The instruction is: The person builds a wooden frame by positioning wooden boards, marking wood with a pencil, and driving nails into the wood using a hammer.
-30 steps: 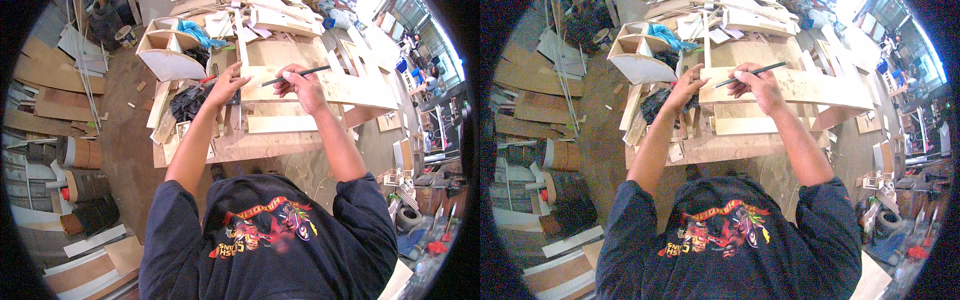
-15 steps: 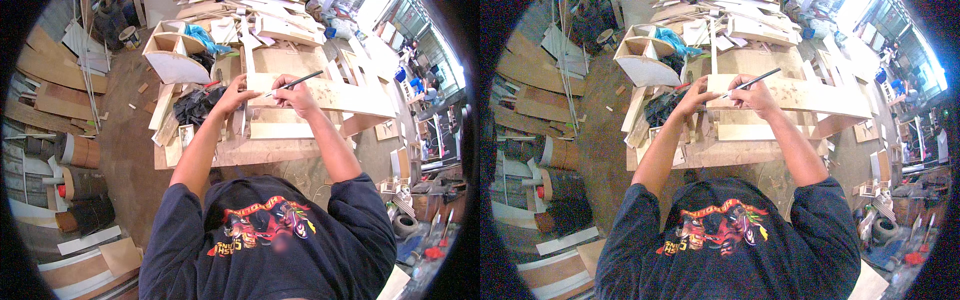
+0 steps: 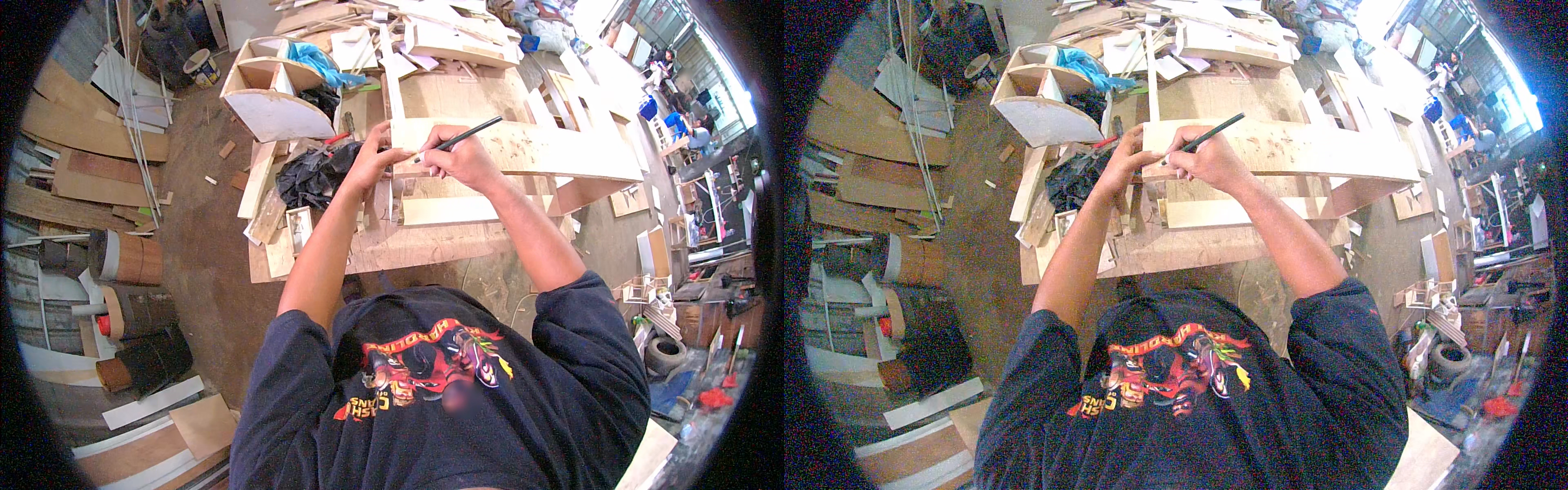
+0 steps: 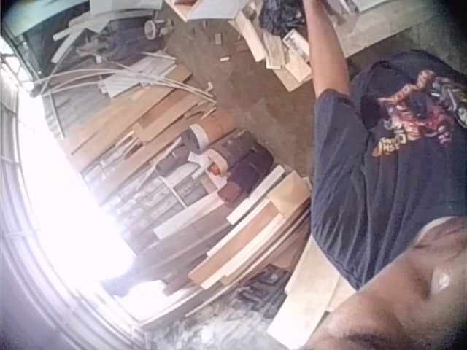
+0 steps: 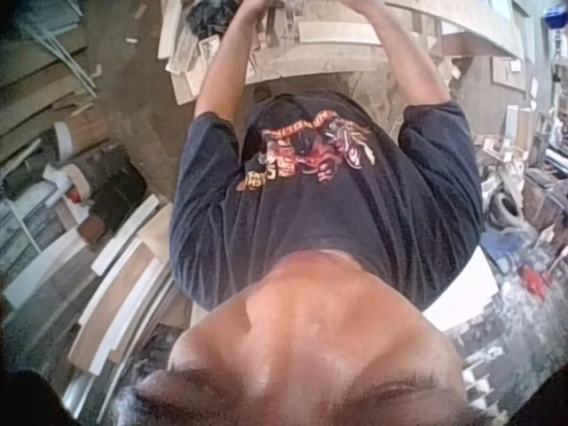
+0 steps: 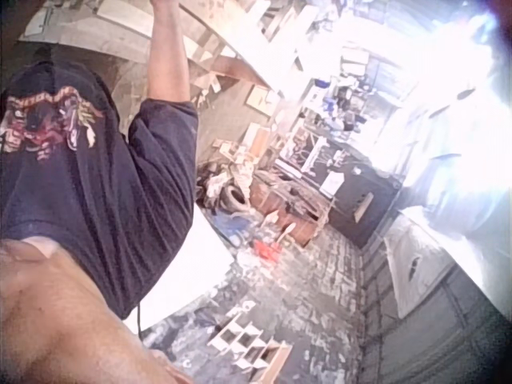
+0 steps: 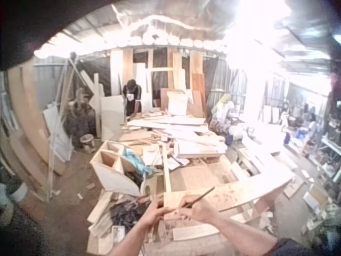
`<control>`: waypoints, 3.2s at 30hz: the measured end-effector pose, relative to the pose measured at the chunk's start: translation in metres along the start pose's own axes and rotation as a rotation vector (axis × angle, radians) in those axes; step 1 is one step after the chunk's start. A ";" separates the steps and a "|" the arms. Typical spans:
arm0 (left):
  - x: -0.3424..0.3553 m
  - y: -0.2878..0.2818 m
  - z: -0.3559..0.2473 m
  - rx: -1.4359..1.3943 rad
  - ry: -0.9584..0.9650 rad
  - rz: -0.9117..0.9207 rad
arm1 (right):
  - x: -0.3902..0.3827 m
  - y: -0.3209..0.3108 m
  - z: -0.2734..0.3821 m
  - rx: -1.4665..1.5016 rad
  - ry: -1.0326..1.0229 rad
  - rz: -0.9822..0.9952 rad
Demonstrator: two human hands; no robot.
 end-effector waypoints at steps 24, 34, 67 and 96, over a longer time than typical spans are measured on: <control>-0.007 0.002 -0.010 -0.026 -0.009 -0.015 | 0.004 -0.001 -0.007 -0.016 -0.062 0.051; -0.014 0.008 -0.020 -0.052 0.013 -0.031 | 0.016 -0.014 0.000 0.123 0.011 -0.143; -0.014 0.009 -0.026 -0.087 -0.072 -0.027 | 0.071 -0.012 -0.021 -0.047 0.050 -0.155; -0.042 0.044 -0.116 0.993 0.375 -0.502 | -0.021 -0.078 -0.009 0.201 -0.132 -0.442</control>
Point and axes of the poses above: each hand's wrist, its own x-axis towards the middle knuckle, its own y-axis out of the palm, z = x × y, the point moved 2 cm from there along x, towards the middle knuckle, and after that the axes turned 2 degrees about y, right-handed, at the moved point
